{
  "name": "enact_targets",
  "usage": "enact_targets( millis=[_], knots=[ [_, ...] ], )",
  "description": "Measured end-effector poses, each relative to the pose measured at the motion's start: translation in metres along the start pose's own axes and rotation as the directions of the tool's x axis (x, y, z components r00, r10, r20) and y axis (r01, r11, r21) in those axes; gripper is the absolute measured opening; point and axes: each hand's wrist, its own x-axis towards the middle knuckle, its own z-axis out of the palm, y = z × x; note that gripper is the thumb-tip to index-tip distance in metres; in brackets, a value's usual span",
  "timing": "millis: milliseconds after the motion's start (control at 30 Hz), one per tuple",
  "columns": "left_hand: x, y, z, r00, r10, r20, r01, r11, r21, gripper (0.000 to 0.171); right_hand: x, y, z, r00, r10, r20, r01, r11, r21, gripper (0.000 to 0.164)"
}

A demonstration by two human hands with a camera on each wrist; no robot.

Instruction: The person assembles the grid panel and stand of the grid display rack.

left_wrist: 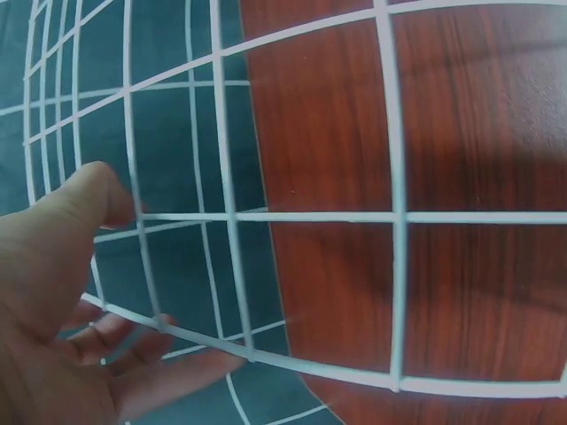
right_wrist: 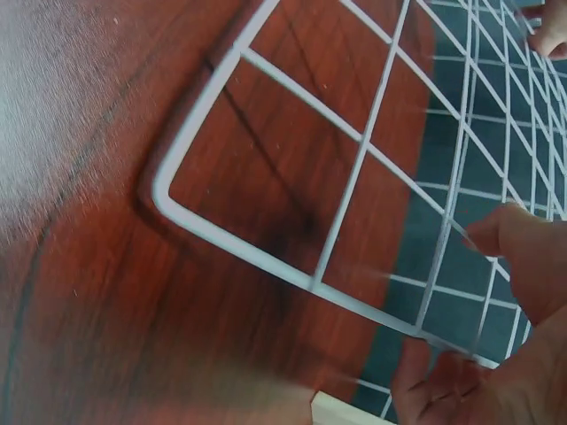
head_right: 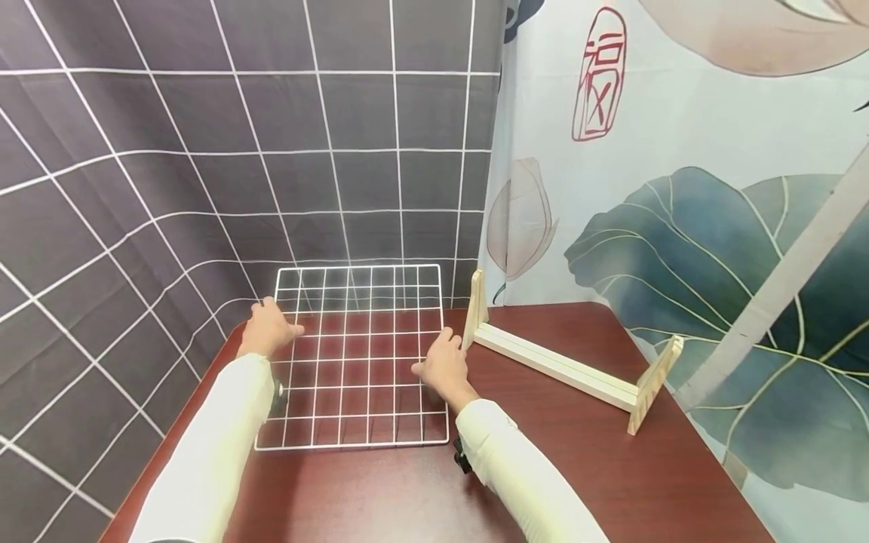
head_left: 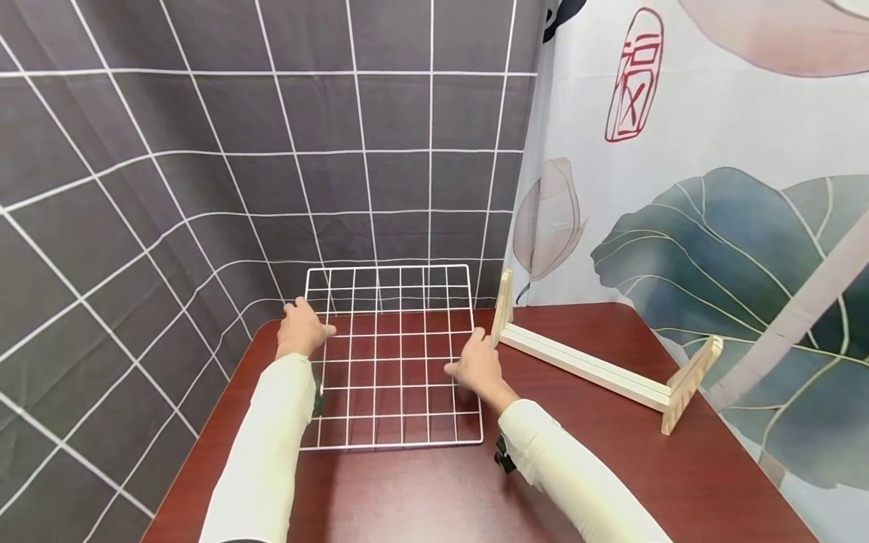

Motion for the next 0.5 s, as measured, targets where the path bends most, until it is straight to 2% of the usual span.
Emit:
enact_targets(
  millis=[200,500],
  knots=[
    [0.003,0.011,-0.001,0.995,0.031,-0.099,-0.036,0.998,-0.050,0.093,0.011,0.006,-0.007,0.999,0.008,-0.044,-0.007,1.000,0.029,0.087],
    [0.008,0.026,-0.008,0.981,0.046,-0.186,-0.067,0.992,-0.111,0.097,0.022,0.005,-0.023,0.993,-0.012,-0.116,0.021,0.996,0.084,0.096]
  ],
)
